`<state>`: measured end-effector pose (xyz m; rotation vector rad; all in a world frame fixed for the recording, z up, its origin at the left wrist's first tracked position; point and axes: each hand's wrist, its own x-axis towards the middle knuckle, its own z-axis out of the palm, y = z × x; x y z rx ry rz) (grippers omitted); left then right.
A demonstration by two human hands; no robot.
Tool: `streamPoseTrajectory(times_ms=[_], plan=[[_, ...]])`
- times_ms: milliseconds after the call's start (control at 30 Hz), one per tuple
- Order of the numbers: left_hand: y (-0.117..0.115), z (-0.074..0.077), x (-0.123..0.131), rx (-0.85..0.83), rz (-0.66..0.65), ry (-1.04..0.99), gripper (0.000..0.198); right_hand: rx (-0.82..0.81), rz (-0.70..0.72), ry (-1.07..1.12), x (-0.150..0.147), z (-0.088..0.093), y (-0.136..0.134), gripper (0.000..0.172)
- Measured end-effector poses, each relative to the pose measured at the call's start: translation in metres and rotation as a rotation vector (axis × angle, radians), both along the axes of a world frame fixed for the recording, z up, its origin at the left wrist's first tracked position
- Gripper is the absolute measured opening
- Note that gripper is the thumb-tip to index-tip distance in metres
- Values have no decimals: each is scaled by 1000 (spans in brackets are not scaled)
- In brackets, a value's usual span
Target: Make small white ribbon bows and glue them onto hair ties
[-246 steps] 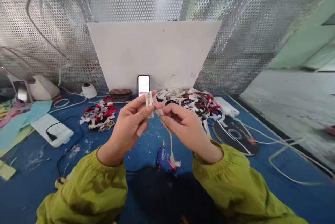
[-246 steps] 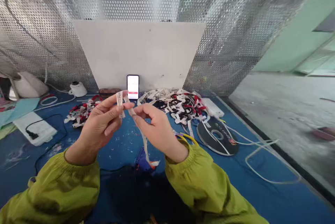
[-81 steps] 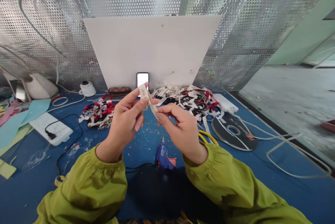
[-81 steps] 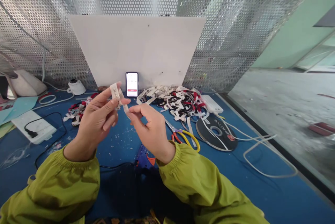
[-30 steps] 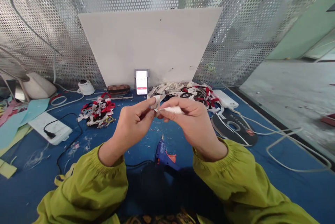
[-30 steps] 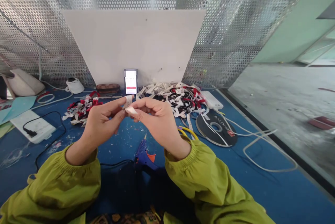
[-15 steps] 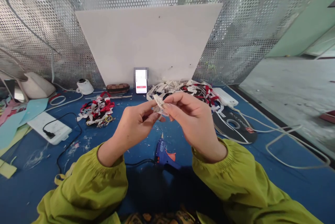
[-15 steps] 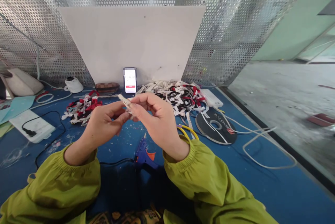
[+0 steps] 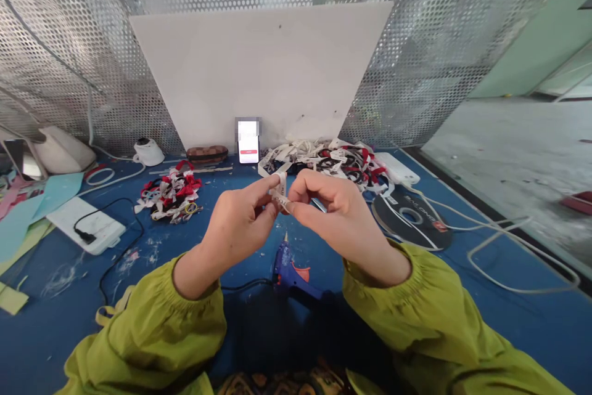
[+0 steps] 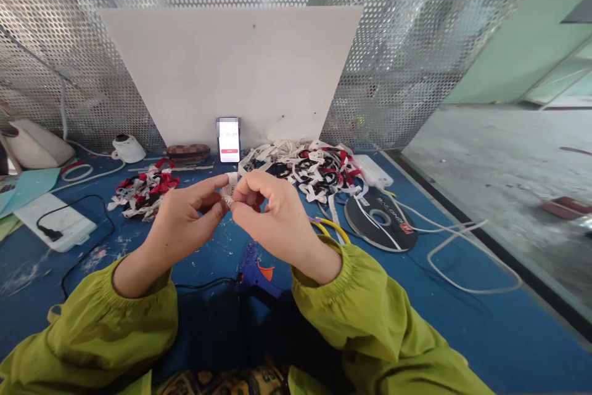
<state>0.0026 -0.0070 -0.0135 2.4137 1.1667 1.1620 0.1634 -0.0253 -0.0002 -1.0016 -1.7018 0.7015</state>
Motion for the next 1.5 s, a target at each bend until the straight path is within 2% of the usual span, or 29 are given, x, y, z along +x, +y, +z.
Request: streamPoseTrajectory(times_ms=[200,433,700,933,1000,1200,1300,1367,1433,1500], plan=[[-5,1,3,134,167,223,37,-118,-120,-10,-4,-6,4,14],[-7,-1,5,232,194,304,34,-125,-144,-41,-5,-5,5,15],[-9,-2,7,228,238,423,35,-119,-86,-58,-6,-7,5,15],[-11,1,9,161,236,510,37,-107,53,58,-8,-8,6,17],[-11,1,9,132,239,497,38,-54,31,31,-9,-10,5,17],[-11,1,9,72,227,434,43,92,-237,-121,-13,-17,5,18],[-9,2,8,7,207,306,44,151,-278,-153,-17,-21,3,13],[-8,4,7,-74,147,163,43,152,-253,-69,-18,-22,1,5],[-7,6,5,-201,37,-6,39,147,-182,98,-17,-22,2,17],[-7,9,4,-369,-86,-174,34,155,-140,285,-13,-22,6,20]])
